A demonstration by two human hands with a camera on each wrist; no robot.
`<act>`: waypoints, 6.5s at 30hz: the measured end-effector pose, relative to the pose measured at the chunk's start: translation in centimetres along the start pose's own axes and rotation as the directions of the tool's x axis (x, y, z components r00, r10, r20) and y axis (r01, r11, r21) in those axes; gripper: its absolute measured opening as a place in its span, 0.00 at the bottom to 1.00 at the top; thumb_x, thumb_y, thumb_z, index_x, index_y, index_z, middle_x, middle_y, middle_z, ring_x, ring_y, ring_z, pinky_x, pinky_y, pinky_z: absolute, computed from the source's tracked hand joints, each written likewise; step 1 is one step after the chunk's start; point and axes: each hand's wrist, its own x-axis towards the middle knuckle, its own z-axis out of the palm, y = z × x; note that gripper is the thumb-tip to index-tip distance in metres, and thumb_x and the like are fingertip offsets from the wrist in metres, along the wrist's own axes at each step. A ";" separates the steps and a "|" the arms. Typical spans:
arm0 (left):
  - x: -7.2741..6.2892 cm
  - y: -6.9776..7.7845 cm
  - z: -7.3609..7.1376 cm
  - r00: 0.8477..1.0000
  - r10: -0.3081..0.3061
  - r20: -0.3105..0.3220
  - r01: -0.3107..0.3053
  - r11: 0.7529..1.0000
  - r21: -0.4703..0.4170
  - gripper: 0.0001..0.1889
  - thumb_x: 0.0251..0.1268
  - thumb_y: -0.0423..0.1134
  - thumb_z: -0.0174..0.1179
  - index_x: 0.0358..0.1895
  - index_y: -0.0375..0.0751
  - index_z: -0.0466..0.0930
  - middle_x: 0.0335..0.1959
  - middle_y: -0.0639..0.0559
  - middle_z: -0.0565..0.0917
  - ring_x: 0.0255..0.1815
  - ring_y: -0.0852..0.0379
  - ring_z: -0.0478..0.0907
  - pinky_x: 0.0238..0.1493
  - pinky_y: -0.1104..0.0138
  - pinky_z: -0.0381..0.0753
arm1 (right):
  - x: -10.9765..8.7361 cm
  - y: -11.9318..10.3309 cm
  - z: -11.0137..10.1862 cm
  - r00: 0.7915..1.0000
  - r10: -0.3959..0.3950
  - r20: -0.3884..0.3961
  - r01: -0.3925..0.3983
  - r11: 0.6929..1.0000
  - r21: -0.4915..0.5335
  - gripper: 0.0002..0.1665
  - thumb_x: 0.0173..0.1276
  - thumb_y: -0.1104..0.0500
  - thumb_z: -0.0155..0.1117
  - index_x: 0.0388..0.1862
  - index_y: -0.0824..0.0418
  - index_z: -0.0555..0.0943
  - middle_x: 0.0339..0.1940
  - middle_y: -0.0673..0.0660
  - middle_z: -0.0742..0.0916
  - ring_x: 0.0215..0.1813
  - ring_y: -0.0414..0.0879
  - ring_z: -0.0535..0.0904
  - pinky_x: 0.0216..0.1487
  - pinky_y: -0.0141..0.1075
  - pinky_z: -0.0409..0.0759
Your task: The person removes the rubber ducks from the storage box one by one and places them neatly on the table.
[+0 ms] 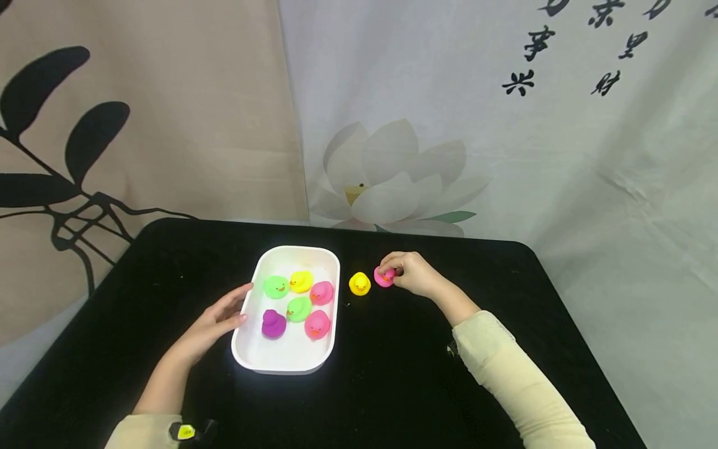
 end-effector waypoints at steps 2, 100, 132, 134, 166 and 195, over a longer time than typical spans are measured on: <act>0.0 0.1 0.0 1.000 0.001 0.000 -0.001 1.000 -0.001 0.32 0.68 0.35 0.54 0.73 0.42 0.56 0.71 0.36 0.60 0.66 0.32 0.61 0.56 0.39 0.68 | 0.0 0.2 0.2 1.000 0.001 0.004 -0.001 1.000 -0.007 0.19 0.56 0.78 0.64 0.44 0.62 0.87 0.48 0.53 0.84 0.45 0.48 0.76 0.46 0.36 0.80; -0.1 0.3 0.2 1.000 -0.019 -0.015 0.019 1.000 0.015 0.32 0.67 0.38 0.55 0.73 0.44 0.57 0.70 0.38 0.62 0.63 0.33 0.65 0.55 0.42 0.71 | -0.7 -9.7 6.9 0.984 -0.171 -0.053 0.165 0.980 -0.111 0.26 0.50 0.52 0.79 0.50 0.55 0.84 0.47 0.48 0.83 0.48 0.41 0.72 0.40 0.29 0.78; 0.4 0.4 0.2 1.000 0.007 -0.007 -0.007 1.000 0.012 0.32 0.67 0.35 0.55 0.74 0.44 0.56 0.70 0.39 0.62 0.64 0.35 0.64 0.56 0.42 0.70 | 0.8 -11.2 9.8 0.999 -0.017 0.029 0.026 0.931 -0.363 0.23 0.47 0.48 0.79 0.44 0.50 0.87 0.39 0.44 0.85 0.44 0.40 0.69 0.44 0.34 0.72; 0.4 0.4 0.2 1.000 0.006 -0.009 -0.005 1.000 0.011 0.32 0.67 0.35 0.55 0.74 0.44 0.56 0.70 0.39 0.62 0.64 0.35 0.64 0.56 0.42 0.70 | 0.9 -11.2 9.7 0.999 -0.010 0.032 0.021 0.933 -0.359 0.23 0.47 0.48 0.80 0.44 0.50 0.87 0.37 0.43 0.85 0.43 0.40 0.69 0.43 0.33 0.71; 0.0 0.1 0.1 1.000 -0.007 -0.009 0.007 1.000 0.008 0.31 0.68 0.37 0.54 0.73 0.45 0.57 0.71 0.39 0.61 0.65 0.34 0.63 0.56 0.40 0.69 | 0.5 -10.5 10.4 0.997 -0.067 -0.027 0.060 0.976 -0.209 0.19 0.50 0.51 0.78 0.43 0.48 0.88 0.35 0.41 0.85 0.44 0.39 0.68 0.41 0.30 0.72; 0.1 0.3 0.2 1.000 0.011 -0.006 -0.011 1.000 0.003 0.31 0.68 0.36 0.54 0.73 0.44 0.57 0.70 0.38 0.62 0.64 0.36 0.65 0.55 0.43 0.71 | -2.0 -9.5 7.4 0.934 -0.087 -0.348 0.131 0.986 0.106 0.19 0.51 0.62 0.77 0.44 0.55 0.87 0.41 0.45 0.82 0.48 0.43 0.67 0.33 0.40 0.82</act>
